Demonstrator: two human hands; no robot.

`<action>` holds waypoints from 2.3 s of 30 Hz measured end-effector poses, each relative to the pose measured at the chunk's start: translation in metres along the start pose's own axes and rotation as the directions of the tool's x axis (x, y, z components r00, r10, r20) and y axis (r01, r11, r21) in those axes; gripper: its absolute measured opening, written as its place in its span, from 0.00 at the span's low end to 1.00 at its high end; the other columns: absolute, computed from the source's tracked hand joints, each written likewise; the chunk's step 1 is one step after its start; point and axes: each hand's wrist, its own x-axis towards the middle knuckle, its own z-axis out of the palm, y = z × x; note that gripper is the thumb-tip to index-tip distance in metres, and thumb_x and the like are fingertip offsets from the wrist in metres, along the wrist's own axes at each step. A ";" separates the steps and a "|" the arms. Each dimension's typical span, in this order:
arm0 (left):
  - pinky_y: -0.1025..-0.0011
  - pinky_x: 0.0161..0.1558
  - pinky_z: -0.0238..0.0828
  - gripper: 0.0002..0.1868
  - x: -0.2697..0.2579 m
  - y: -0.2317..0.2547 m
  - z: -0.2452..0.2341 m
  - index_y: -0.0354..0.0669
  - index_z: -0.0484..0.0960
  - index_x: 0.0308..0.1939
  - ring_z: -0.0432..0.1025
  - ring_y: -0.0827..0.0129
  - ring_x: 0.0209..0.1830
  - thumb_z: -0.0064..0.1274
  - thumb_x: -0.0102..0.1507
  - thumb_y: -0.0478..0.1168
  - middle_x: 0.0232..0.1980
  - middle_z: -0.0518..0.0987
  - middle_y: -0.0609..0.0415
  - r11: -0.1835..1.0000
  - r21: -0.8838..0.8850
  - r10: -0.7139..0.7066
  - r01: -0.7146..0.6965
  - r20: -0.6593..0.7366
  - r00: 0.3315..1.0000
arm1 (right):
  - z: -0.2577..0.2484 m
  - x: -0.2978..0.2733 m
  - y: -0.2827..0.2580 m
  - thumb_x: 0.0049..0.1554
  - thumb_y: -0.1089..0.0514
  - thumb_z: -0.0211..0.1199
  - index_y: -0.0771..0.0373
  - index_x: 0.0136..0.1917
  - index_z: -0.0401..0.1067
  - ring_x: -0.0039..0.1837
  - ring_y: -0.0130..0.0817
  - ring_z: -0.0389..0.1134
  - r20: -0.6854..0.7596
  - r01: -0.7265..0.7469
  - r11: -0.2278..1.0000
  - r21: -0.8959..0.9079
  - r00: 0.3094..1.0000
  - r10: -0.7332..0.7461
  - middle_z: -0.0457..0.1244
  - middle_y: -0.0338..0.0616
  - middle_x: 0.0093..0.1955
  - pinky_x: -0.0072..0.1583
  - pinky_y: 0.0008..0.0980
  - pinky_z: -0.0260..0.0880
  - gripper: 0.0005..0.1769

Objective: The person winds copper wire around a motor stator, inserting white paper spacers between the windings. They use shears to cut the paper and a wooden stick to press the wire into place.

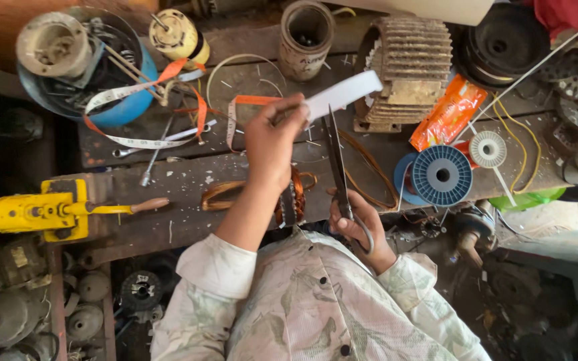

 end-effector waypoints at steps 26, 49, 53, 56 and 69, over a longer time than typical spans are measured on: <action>0.76 0.37 0.81 0.11 -0.036 0.020 -0.029 0.29 0.86 0.47 0.82 0.73 0.33 0.61 0.62 0.31 0.39 0.87 0.49 0.988 0.152 -0.038 0.032 0.038 0.999 | 0.008 -0.002 0.028 0.53 0.64 0.69 0.77 0.75 0.60 0.42 0.20 0.56 0.022 -0.039 0.974 -0.224 0.999 0.045 0.57 0.32 0.39 0.46 0.21 0.56 0.40; 0.59 0.50 0.82 0.04 -0.041 -0.006 -0.037 0.37 0.74 0.36 0.81 0.60 0.44 0.52 0.65 0.29 0.46 0.84 0.40 0.895 -0.340 -0.158 0.288 0.363 0.918 | 0.006 -0.021 0.029 0.55 0.66 0.70 0.75 0.76 0.60 0.46 0.21 0.59 0.080 0.006 0.971 -0.237 0.997 0.013 0.59 0.33 0.42 0.51 0.24 0.61 0.39; 0.70 0.45 0.77 0.07 -0.038 -0.021 -0.036 0.37 0.75 0.38 0.77 0.70 0.40 0.58 0.66 0.27 0.43 0.83 0.46 0.917 -0.313 -0.139 0.247 0.331 0.933 | 0.007 -0.024 0.027 0.53 0.66 0.70 0.75 0.75 0.61 0.43 0.22 0.58 -0.007 -0.059 0.965 -0.256 0.998 0.059 0.59 0.34 0.39 0.47 0.23 0.58 0.39; 0.75 0.35 0.70 0.08 -0.037 -0.029 -0.030 0.41 0.75 0.35 0.76 0.74 0.35 0.60 0.62 0.28 0.41 0.83 0.50 0.908 -0.285 -0.222 0.306 0.291 0.931 | 0.004 -0.026 0.026 0.54 0.65 0.70 0.76 0.75 0.62 0.44 0.22 0.58 -0.010 -0.027 0.951 -0.309 1.000 0.026 0.58 0.33 0.40 0.50 0.23 0.59 0.38; 0.72 0.54 0.76 0.13 -0.027 0.015 -0.001 0.36 0.80 0.51 0.76 0.71 0.50 0.60 0.63 0.29 0.53 0.82 0.50 0.978 -0.207 0.041 -0.034 0.031 0.999 | 0.002 -0.028 0.014 0.54 0.62 0.68 0.76 0.76 0.56 0.50 0.31 0.62 0.034 0.059 0.998 -0.029 0.998 -0.058 0.58 0.40 0.46 0.55 0.30 0.65 0.42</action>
